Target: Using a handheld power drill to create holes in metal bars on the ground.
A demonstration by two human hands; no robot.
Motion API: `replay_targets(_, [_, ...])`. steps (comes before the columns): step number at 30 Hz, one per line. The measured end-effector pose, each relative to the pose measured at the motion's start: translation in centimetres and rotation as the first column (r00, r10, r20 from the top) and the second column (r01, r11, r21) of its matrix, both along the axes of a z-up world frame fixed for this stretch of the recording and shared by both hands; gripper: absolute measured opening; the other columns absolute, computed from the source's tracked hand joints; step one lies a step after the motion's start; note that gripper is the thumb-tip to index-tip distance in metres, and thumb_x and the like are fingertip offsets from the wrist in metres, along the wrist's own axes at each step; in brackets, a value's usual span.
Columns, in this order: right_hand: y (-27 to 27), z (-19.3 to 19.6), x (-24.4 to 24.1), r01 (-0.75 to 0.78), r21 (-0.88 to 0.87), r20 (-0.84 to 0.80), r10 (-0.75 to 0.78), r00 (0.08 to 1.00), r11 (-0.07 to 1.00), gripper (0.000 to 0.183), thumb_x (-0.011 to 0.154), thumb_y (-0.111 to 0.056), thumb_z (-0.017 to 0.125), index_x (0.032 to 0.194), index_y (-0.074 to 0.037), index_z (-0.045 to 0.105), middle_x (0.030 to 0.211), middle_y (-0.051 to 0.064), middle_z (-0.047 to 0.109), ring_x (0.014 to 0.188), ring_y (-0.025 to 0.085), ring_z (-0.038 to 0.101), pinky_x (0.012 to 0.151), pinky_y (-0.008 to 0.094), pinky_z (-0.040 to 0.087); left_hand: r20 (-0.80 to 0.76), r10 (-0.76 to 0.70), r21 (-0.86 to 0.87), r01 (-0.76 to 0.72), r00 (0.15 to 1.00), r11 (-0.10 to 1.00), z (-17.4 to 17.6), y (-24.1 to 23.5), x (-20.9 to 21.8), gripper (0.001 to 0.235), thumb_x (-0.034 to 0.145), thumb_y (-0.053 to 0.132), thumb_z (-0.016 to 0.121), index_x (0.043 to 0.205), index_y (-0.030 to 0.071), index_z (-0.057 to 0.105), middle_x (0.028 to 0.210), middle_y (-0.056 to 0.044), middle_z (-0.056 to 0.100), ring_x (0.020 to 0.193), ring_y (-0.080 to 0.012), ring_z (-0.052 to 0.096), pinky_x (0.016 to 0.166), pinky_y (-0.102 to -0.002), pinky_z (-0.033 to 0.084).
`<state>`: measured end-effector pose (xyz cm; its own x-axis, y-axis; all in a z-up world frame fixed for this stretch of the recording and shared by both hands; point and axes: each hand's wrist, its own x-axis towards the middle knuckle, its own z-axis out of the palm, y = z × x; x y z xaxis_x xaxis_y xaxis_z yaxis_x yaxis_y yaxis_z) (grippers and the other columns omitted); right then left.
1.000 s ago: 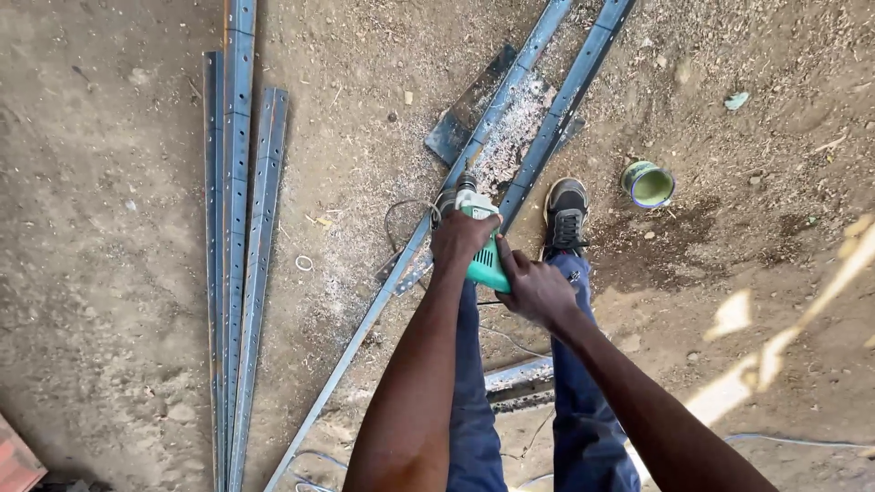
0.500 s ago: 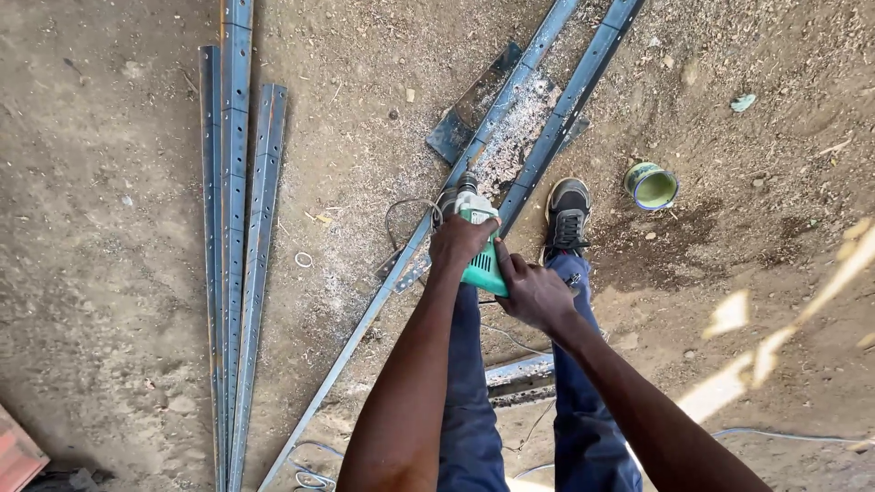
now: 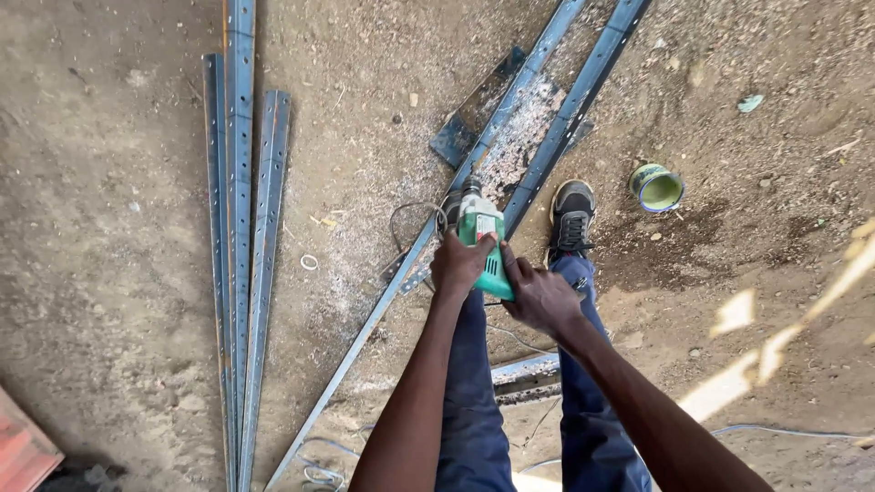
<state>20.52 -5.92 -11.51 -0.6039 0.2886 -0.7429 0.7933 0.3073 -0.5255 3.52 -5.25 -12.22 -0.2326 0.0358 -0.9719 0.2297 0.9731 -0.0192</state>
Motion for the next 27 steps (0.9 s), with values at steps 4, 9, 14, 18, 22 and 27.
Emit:
replay_targets(4, [0.0,-0.8,0.7,0.008,-0.027,0.012,-0.007,1.000,1.000,0.091,0.085,-0.036,0.063,0.161,-0.007,0.021,0.120,0.017,0.062,0.092,0.048,0.074,0.080,0.063,0.062,-0.029,-0.023,0.034,0.024,0.999,0.999,0.0,0.6,-0.1,0.081,0.083,0.058,0.066,0.143,0.005,0.050,0.123,-0.022,0.068,0.119,-0.0444,0.066,0.100,-0.055,0.051])
replay_targets(9, [-0.9,-1.6,1.0,0.008,-0.024,0.035,-0.007,0.999,1.000,0.088,0.088,-0.039,0.060,0.161,-0.009,0.021,0.120,0.016,0.062,0.090,0.050,0.073,0.079,0.064,0.062,-0.027,-0.019,0.037,0.020,0.999,0.999,1.9,1.9,-0.1,0.076,0.088,0.050,0.063,0.146,0.002,0.048,0.126,-0.025,0.067,0.123,-0.0458,0.063,0.106,-0.055,0.048])
replay_targets(14, [-0.4,-0.9,0.4,0.041,-0.051,0.025,-0.040,0.999,0.998,0.083,0.091,-0.037,0.058,0.160,-0.006,0.024,0.118,0.018,0.063,0.092,0.051,0.073,0.079,0.065,0.063,-0.040,-0.036,0.016,0.037,0.999,0.999,-0.5,0.2,-0.3,0.083,0.085,0.055,0.065,0.147,0.004,0.046,0.125,-0.023,0.068,0.121,-0.0453,0.065,0.104,-0.056,0.049])
replay_targets(18, [-0.7,-0.8,0.7,0.032,-0.030,0.013,-0.032,0.999,0.999,0.084,0.091,-0.039,0.058,0.161,-0.007,0.023,0.120,0.017,0.062,0.092,0.050,0.073,0.077,0.063,0.062,-0.020,0.019,0.003,-0.019,1.000,1.000,0.7,0.6,-0.5,0.089,0.084,0.056,0.065,0.152,0.002,0.042,0.131,-0.025,0.065,0.127,-0.0467,0.061,0.108,-0.056,0.046])
replay_targets(22, [0.0,-1.0,1.5,-0.002,-0.046,-0.002,0.002,1.000,0.999,0.085,0.090,-0.041,0.059,0.159,-0.006,0.024,0.117,0.017,0.061,0.095,0.047,0.073,0.076,0.062,0.064,0.003,0.349,0.152,-0.346,0.937,0.926,7.4,1.0,1.6,0.093,0.087,0.048,0.070,0.159,0.003,0.031,0.129,-0.031,0.062,0.116,-0.0431,0.066,0.097,-0.048,0.057])
replay_targets(27, [-0.2,-1.0,1.2,-0.090,-0.020,-0.008,0.090,0.996,0.996,0.090,0.089,-0.036,0.059,0.162,-0.005,0.018,0.116,0.016,0.059,0.096,0.046,0.073,0.074,0.062,0.063,0.102,0.953,0.242,-0.936,0.285,0.254,5.2,-3.2,6.3,0.069,0.097,0.027,0.069,0.155,0.012,0.036,0.144,-0.024,0.046,0.137,-0.0408,0.048,0.118,-0.059,0.034])
